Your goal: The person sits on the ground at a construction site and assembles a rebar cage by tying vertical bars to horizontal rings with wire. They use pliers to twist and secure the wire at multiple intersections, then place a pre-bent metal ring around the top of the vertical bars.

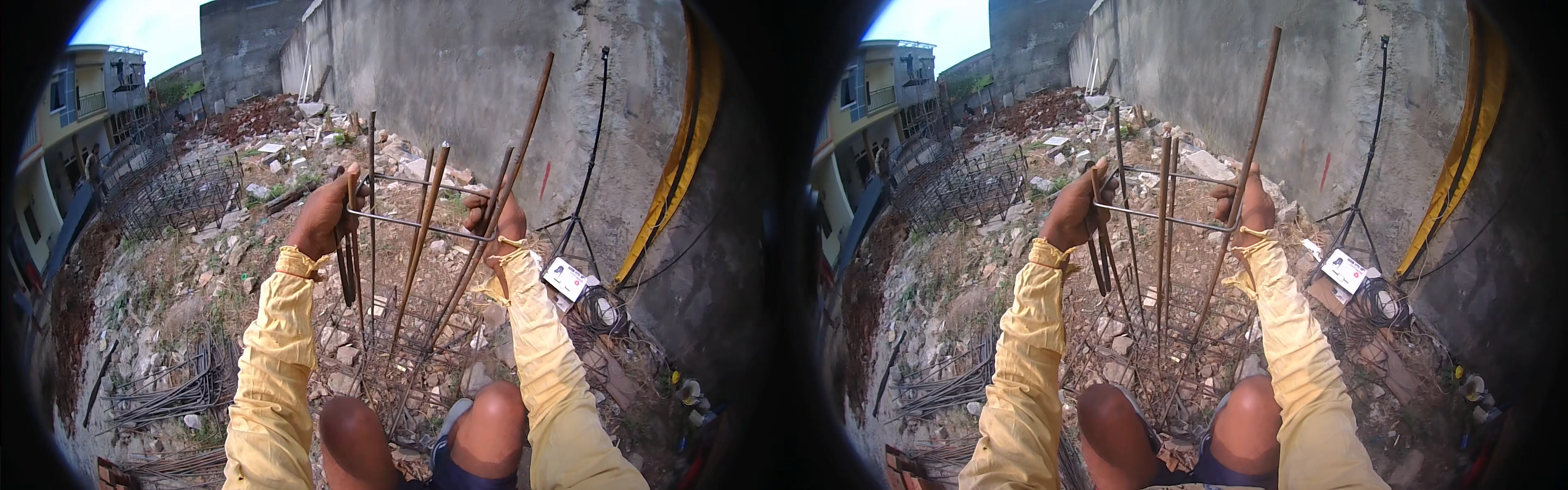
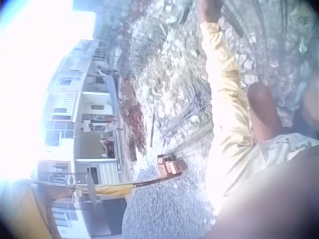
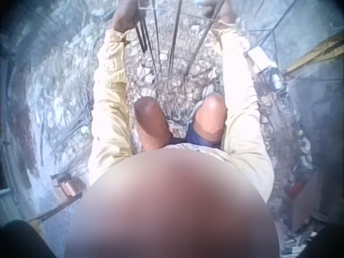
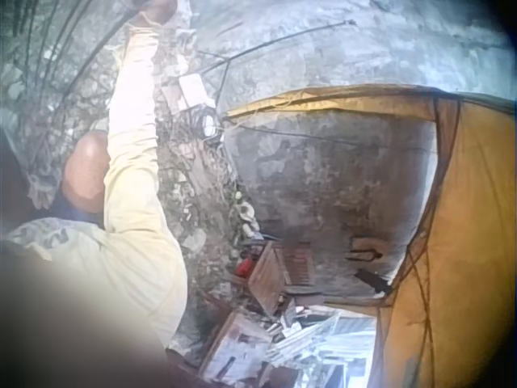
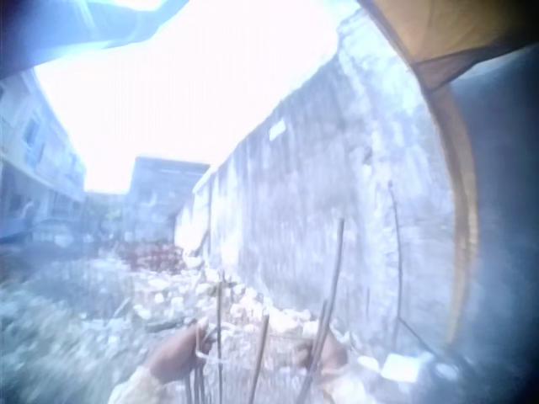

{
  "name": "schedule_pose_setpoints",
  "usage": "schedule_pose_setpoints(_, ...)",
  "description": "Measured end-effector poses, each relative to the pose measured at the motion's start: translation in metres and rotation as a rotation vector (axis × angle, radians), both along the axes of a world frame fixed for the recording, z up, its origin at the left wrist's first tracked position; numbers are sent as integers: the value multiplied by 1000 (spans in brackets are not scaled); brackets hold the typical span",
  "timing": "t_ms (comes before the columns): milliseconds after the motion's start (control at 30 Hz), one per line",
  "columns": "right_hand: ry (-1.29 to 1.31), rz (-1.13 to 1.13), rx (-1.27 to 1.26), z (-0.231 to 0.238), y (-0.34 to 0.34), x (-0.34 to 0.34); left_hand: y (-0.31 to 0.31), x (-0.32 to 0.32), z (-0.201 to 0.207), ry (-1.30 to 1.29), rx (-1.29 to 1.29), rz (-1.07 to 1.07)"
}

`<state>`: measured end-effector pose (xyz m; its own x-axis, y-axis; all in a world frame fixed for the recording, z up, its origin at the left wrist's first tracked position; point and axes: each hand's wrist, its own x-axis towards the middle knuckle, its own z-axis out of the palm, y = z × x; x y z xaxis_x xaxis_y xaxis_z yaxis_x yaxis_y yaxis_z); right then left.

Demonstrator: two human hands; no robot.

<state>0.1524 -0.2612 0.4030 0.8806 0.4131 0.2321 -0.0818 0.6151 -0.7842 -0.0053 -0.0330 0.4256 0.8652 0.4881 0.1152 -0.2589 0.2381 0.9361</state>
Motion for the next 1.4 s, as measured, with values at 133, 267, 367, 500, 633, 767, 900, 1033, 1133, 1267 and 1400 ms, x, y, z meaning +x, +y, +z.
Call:
schedule_pose_setpoints(133, -107, -123, 25, 15, 1, 6, -15, 10, 4, -63, 96, 33)
schedule_pose_setpoints(267, -133, -87, 30, 40, 3, -1, -12, 16, 12, -191, 106, 61)
schedule_pose_setpoints(367, -88, -62, 52, 45, 2, 0, -12, 20, 10, -179, 127, 86)
schedule_pose_setpoints(500, -72, -11, 77, 45, 4, 5, -9, 27, 6, -243, 145, 153)
schedule_pose_setpoints(633, -193, 95, 12, 39, -3, 4, -9, 23, 6, -221, 215, 192)
schedule_pose_setpoints(767, -185, 88, -38, 49, -7, -9, -9, 21, 9, -213, 298, 264)
schedule_pose_setpoints(900, -201, -24, -57, 46, -7, -10, -17, 25, 7, -251, 243, 252)
schedule_pose_setpoints(1033, -298, -48, 0, 45, -5, -9, -9, 28, 7, -266, 256, 248)
schedule_pose_setpoints(1133, -366, -61, 21, 43, -5, -9, -9, 29, 6, -283, 257, 248)
schedule_pose_setpoints(1267, -439, -17, 67, 38, -7, -6, -9, 28, 5, -316, 276, 224)
schedule_pose_setpoints(1400, -548, 171, 95, 31, -9, 16, -7, 27, 4, -281, 295, 268)
